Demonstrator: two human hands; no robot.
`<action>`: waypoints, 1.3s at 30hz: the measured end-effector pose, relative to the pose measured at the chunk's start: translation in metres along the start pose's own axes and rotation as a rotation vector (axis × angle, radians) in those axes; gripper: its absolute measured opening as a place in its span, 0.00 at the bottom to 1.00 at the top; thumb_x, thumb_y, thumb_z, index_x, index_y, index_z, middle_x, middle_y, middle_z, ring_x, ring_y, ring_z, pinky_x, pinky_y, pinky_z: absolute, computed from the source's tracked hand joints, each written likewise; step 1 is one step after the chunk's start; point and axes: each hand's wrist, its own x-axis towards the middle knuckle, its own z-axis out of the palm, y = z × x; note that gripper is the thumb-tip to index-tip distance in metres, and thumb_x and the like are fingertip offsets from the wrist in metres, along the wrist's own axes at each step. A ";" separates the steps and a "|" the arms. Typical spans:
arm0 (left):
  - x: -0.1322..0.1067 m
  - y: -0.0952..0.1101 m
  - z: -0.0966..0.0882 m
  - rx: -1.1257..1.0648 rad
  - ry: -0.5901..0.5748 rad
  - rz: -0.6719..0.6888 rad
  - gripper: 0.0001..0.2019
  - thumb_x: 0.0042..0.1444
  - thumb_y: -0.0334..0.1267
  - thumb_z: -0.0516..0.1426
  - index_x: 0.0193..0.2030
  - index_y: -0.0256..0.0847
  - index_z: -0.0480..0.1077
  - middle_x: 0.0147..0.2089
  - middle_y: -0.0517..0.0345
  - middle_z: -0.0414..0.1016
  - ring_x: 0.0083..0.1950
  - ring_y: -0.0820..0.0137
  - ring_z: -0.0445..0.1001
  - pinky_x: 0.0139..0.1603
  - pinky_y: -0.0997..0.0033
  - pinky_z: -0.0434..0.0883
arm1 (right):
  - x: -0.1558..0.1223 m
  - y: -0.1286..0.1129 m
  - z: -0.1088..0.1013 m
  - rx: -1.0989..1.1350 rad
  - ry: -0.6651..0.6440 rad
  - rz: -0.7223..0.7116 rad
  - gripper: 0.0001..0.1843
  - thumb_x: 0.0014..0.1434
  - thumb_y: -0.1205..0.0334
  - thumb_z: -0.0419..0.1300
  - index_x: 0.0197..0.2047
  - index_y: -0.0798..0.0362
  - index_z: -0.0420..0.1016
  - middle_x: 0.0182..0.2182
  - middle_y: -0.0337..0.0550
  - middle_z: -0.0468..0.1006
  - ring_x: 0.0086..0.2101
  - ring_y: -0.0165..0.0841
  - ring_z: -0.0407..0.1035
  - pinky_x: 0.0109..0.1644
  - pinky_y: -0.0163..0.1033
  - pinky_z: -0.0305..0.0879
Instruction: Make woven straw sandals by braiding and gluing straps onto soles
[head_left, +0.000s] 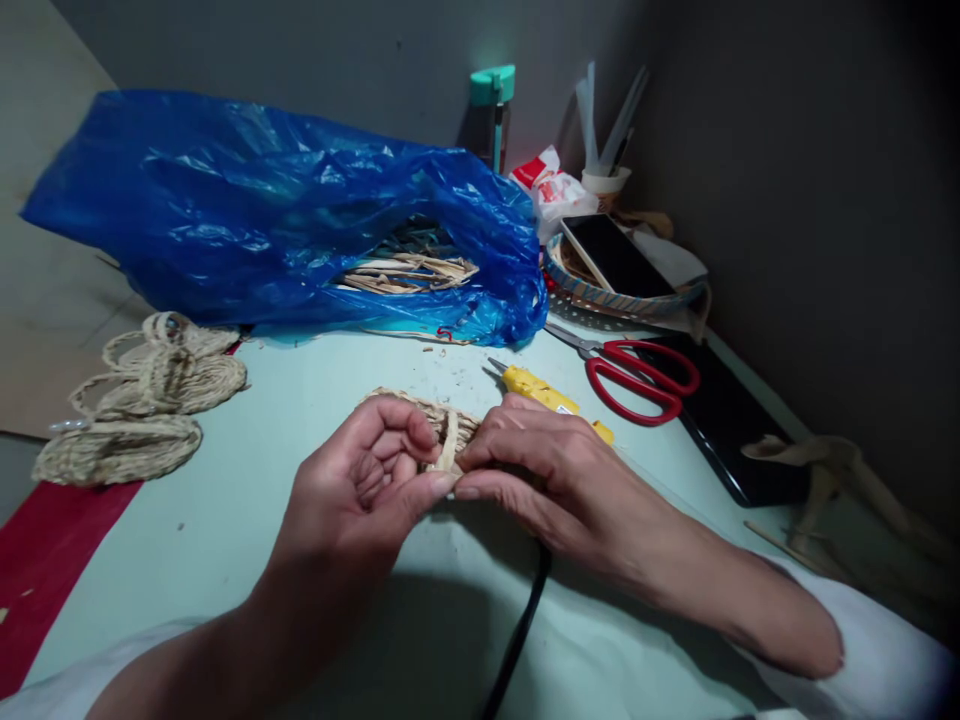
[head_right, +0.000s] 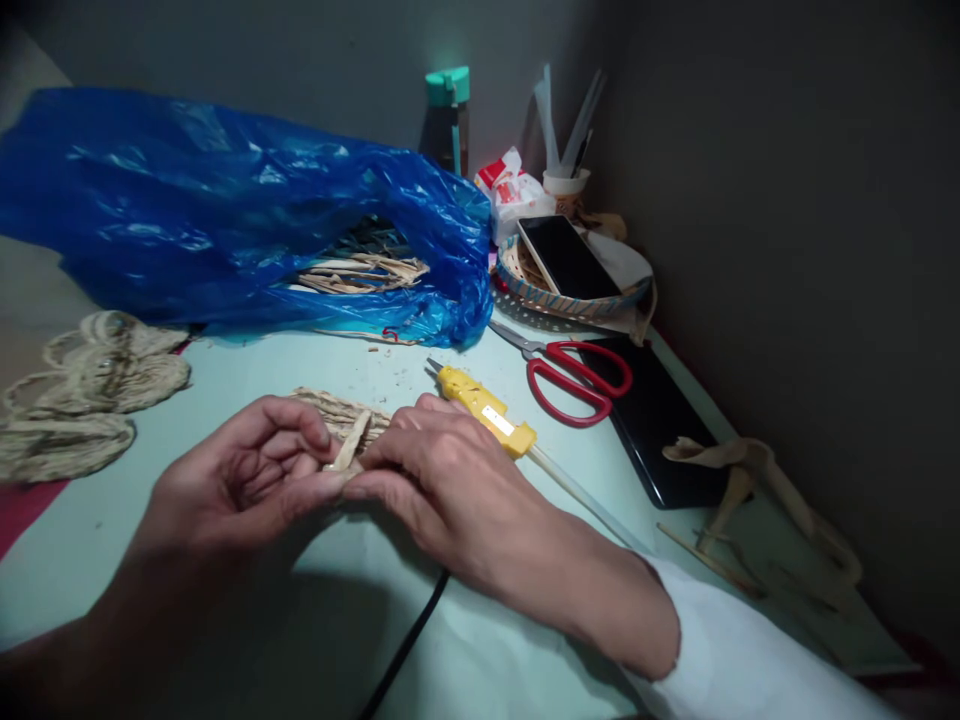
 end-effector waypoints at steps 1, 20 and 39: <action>0.002 -0.001 -0.001 -0.016 -0.015 -0.004 0.12 0.43 0.36 0.69 0.31 0.42 0.70 0.27 0.66 0.67 0.24 0.78 0.58 0.24 0.79 0.58 | 0.000 0.001 0.001 0.010 -0.002 0.007 0.12 0.69 0.59 0.57 0.38 0.56 0.77 0.32 0.41 0.76 0.35 0.31 0.67 0.41 0.37 0.60; 0.013 -0.002 -0.002 0.022 -0.090 -0.097 0.09 0.47 0.39 0.67 0.33 0.39 0.73 0.22 0.66 0.68 0.21 0.78 0.63 0.21 0.80 0.61 | 0.001 0.001 0.008 0.280 0.181 0.239 0.06 0.61 0.66 0.65 0.31 0.54 0.77 0.28 0.37 0.75 0.32 0.29 0.68 0.36 0.35 0.61; 0.011 -0.012 -0.010 0.324 -0.068 0.261 0.03 0.54 0.34 0.63 0.33 0.43 0.80 0.32 0.61 0.82 0.32 0.72 0.78 0.34 0.78 0.73 | -0.002 0.000 -0.001 0.243 -0.010 0.239 0.09 0.68 0.59 0.60 0.37 0.54 0.78 0.33 0.37 0.76 0.36 0.29 0.68 0.39 0.34 0.59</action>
